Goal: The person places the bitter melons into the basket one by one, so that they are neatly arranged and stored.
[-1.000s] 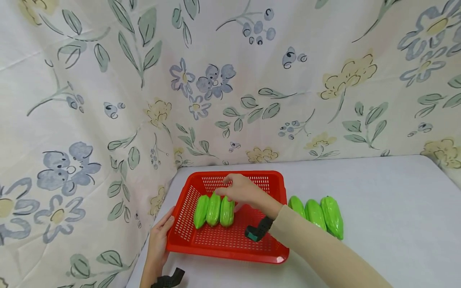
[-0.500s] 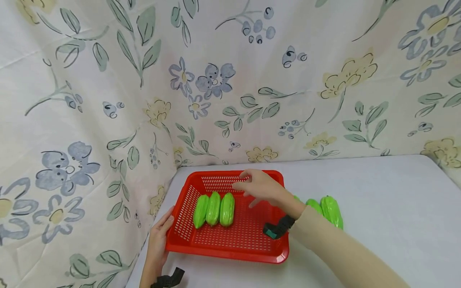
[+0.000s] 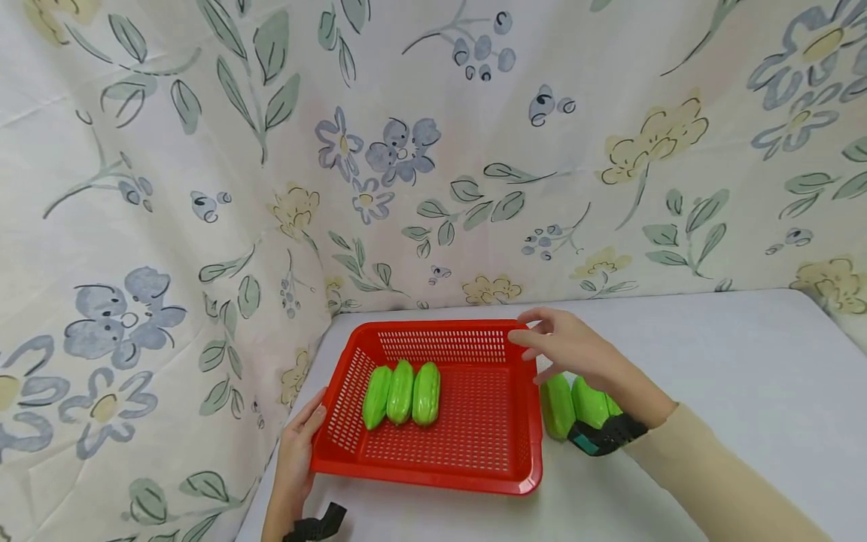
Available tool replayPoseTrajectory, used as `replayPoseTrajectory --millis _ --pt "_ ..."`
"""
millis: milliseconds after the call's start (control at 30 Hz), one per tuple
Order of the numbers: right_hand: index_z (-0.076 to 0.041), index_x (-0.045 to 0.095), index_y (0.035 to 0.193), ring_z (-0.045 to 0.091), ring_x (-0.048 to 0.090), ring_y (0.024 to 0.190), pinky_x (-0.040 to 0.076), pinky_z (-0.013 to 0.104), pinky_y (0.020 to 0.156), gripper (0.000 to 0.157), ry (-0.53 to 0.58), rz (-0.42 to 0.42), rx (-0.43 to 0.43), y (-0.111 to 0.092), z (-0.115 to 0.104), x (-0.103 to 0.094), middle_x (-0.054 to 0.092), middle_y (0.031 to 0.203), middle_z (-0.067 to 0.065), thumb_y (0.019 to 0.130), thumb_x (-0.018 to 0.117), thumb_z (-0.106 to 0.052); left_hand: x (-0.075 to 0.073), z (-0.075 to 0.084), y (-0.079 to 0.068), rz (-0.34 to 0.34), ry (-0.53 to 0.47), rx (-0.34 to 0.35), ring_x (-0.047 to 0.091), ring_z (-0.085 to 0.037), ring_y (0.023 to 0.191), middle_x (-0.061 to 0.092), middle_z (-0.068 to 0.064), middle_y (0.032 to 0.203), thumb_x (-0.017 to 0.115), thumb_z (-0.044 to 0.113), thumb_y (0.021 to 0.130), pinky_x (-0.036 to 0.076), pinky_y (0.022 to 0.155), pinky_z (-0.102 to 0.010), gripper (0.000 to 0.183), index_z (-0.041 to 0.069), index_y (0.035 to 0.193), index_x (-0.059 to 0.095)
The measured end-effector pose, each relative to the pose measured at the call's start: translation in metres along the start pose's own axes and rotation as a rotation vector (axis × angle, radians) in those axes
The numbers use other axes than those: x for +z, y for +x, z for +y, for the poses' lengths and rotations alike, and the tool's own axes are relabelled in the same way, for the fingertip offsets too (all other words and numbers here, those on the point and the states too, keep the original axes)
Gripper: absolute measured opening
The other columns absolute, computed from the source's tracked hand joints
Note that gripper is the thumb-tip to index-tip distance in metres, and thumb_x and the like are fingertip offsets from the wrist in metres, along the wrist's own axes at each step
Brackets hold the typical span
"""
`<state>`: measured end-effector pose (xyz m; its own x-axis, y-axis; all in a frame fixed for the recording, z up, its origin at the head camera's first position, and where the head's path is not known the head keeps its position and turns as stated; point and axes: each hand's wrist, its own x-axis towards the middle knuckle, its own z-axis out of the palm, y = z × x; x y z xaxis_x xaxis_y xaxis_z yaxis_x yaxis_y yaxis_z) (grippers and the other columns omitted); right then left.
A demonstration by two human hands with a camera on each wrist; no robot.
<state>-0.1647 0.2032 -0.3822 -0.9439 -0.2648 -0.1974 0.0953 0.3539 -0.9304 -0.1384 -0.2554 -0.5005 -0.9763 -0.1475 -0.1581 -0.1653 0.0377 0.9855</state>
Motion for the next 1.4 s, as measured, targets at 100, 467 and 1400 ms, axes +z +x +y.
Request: replayPoseTrajectory --millis 100,467,1400 --pt "0.0 0.038 0.153 0.031 0.069 0.111 0.065 0.05 0.077 0.067 -0.014 0.019 0.0 -0.01 0.008 -0.014 0.055 0.143 0.03 0.104 0.062 -0.039 0.0 0.0 0.0 0.006 0.021 0.007 0.062 -0.013 0.124 0.048 -0.006 0.161 0.055 0.035 0.108 0.06 0.092 -0.027 0.054 0.016 0.158 0.047" --pt "0.001 0.035 0.155 0.02 0.069 0.107 0.066 0.045 0.078 0.067 -0.046 0.069 0.024 -0.04 0.037 -0.051 0.053 0.145 0.031 0.107 0.056 -0.041 0.001 0.0 -0.001 0.022 0.079 0.02 0.067 -0.022 0.12 0.051 -0.005 0.159 0.056 0.04 0.107 0.062 0.09 -0.033 0.053 0.021 0.156 0.05" --pt "0.013 0.032 0.152 0.034 0.068 0.11 0.066 0.041 0.075 0.073 -0.215 0.147 0.156 -0.061 0.113 -0.094 0.049 0.144 0.042 0.11 0.048 -0.044 0.001 0.001 -0.001 0.018 0.081 0.014 0.059 -0.006 0.126 0.048 -0.005 0.161 0.054 0.038 0.108 0.059 0.093 -0.025 0.052 0.02 0.157 0.049"
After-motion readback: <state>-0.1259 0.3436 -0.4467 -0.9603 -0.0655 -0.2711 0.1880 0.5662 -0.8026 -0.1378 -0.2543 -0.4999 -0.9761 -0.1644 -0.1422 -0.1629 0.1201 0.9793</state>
